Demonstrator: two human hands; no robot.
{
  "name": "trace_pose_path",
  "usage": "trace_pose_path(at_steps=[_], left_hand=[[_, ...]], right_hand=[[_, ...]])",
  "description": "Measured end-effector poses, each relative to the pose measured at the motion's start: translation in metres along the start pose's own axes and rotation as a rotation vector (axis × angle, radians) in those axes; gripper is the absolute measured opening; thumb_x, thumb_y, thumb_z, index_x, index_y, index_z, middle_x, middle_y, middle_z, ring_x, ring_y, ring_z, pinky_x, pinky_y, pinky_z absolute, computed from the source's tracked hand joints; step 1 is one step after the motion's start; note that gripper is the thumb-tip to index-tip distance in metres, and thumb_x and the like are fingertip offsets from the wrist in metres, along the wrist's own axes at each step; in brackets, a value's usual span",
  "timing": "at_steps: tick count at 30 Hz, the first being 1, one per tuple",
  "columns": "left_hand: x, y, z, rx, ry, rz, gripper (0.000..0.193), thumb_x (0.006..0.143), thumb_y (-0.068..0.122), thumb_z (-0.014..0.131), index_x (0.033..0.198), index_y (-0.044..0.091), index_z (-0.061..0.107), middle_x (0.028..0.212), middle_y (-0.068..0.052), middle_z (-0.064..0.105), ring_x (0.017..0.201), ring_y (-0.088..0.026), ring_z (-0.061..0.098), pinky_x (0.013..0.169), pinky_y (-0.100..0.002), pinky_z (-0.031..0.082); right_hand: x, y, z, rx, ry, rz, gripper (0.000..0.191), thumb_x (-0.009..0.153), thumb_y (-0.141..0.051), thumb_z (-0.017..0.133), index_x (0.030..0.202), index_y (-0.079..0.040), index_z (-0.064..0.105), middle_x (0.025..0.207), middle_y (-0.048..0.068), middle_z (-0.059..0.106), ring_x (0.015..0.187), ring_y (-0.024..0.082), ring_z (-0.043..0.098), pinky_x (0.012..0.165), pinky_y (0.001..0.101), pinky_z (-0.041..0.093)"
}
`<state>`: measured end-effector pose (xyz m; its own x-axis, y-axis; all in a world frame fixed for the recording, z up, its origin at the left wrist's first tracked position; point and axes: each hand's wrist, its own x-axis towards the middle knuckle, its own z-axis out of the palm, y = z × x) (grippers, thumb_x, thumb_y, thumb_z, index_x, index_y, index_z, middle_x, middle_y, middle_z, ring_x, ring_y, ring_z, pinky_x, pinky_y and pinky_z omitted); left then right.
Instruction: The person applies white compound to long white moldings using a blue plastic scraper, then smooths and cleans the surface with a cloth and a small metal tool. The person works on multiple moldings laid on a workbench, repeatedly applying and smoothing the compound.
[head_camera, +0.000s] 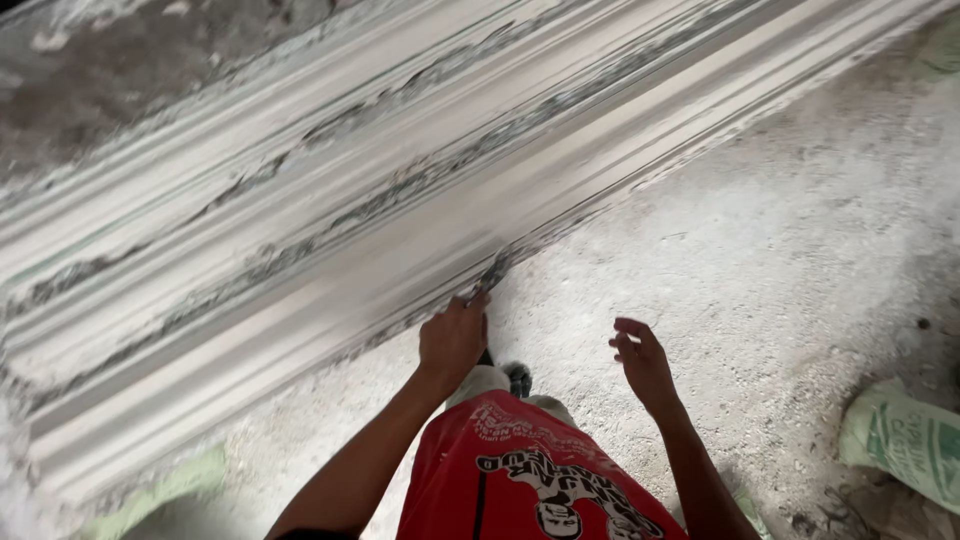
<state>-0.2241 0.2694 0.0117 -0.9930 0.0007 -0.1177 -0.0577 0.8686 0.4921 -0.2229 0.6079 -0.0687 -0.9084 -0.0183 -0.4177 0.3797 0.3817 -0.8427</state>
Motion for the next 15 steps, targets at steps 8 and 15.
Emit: trace_pose_path(at_steps=[8, 15], left_hand=[[0.083, 0.081, 0.05, -0.001, -0.003, 0.038, 0.027, 0.098, 0.018, 0.056, 0.119, 0.011, 0.07, 0.095, -0.022, 0.07, 0.075, -0.038, 0.073, 0.062, -0.05, 0.059], [0.073, 0.064, 0.045, -0.011, -0.119, 0.044, 0.033, 0.097, 0.02, 0.056, 0.126, 0.013, 0.068, 0.097, -0.021, 0.069, 0.068, -0.037, 0.073, 0.055, -0.049, 0.058]], right_hand=[[-0.005, -0.002, -0.021, -0.02, 0.13, 0.098, 0.036, 0.104, -0.02, 0.054, 0.136, -0.005, 0.057, 0.128, 0.009, 0.067, 0.106, 0.02, 0.07, 0.082, 0.0349, 0.058], [-0.005, 0.007, -0.028, 0.033, 0.142, 0.139, 0.035, 0.101, -0.018, 0.055, 0.133, -0.004, 0.058, 0.125, 0.009, 0.068, 0.104, 0.02, 0.07, 0.081, 0.0339, 0.057]])
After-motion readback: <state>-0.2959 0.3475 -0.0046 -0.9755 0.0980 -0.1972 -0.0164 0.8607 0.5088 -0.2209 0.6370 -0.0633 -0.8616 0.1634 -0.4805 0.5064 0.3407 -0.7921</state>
